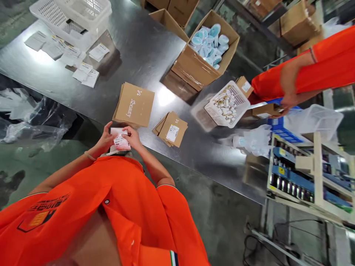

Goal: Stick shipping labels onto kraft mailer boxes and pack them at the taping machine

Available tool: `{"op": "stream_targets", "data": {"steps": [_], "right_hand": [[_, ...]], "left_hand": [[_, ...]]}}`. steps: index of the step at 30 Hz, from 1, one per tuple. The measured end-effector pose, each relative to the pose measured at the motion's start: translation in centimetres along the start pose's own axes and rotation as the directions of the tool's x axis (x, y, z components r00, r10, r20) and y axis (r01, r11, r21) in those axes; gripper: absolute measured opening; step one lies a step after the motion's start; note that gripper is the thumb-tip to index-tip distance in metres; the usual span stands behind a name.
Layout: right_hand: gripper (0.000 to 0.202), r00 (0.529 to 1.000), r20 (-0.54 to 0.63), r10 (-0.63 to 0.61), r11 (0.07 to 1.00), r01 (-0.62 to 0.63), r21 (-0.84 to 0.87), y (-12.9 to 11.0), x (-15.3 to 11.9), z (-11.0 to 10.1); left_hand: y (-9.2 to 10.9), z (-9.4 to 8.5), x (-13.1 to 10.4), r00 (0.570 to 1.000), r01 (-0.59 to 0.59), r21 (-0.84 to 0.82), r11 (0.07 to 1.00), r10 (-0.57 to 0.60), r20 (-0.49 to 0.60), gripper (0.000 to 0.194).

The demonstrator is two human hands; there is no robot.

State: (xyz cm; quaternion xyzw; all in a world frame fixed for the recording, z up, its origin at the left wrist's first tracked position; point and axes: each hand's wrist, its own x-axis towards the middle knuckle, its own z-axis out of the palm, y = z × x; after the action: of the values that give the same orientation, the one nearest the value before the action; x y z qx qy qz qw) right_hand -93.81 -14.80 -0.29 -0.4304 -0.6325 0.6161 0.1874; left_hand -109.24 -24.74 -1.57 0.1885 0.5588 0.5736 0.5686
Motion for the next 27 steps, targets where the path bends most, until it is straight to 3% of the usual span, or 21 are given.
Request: {"op": "stream_targets", "data": {"steps": [2, 9, 12, 15, 18, 21, 24, 27], "right_hand": [[0.022, 1.0, 0.008, -0.012, 1.0, 0.012, 0.002, -0.3, 0.2, -0.1], [0.015, 0.997, -0.073, 0.012, 0.996, -0.018, -0.092, -0.2, -0.3, -1.3], [0.014, 0.985, -0.149, -0.084, 0.97, 0.047, -0.24, -0.2, -1.3, -1.4], [0.02, 0.96, -0.171, -0.22, 0.926, 0.151, -0.346, -0.9, -1.3, -2.0], [0.018, 0.909, -0.283, -0.307, 0.897, 0.177, -0.404, -2.5, 1.6, -4.0], [0.012, 0.857, -0.416, -0.304, 0.893, 0.103, -0.439, -4.4, 7.2, -6.8], [0.011, 0.853, -0.457, -0.252, 0.902, 0.036, -0.429, -5.6, 12.5, -8.7], [0.015, 0.873, -0.455, -0.177, 0.874, -0.073, -0.48, -5.9, 14.8, -9.1]], "left_hand": [[0.1, 0.6, -0.4, 0.999, -0.024, 0.028, 0.999, 0.023, 0.046, 0.115], [0.4, 1.3, 2.0, 0.999, -0.039, 0.19, 0.981, 0.044, -0.022, 0.08], [0.5, 2.1, 2.8, 0.997, -0.044, 0.221, 0.974, 0.058, -0.056, 0.073], [0.6, 2.5, 3.0, 0.999, 0.008, 0.158, 0.987, -0.001, -0.043, 0.075], [0.2, 2.6, 2.7, 0.991, 0.116, 0.125, 0.985, -0.124, 0.058, 0.074], [-0.9, 3.1, 2.3, 0.976, 0.187, 0.123, 0.975, -0.199, 0.093, 0.07], [-2.2, 3.6, 2.3, 0.974, 0.211, 0.082, 0.974, -0.217, 0.066, 0.072], [-3.4, 2.7, 2.5, 0.969, 0.213, 0.143, 0.967, -0.227, 0.093, 0.072]]}}
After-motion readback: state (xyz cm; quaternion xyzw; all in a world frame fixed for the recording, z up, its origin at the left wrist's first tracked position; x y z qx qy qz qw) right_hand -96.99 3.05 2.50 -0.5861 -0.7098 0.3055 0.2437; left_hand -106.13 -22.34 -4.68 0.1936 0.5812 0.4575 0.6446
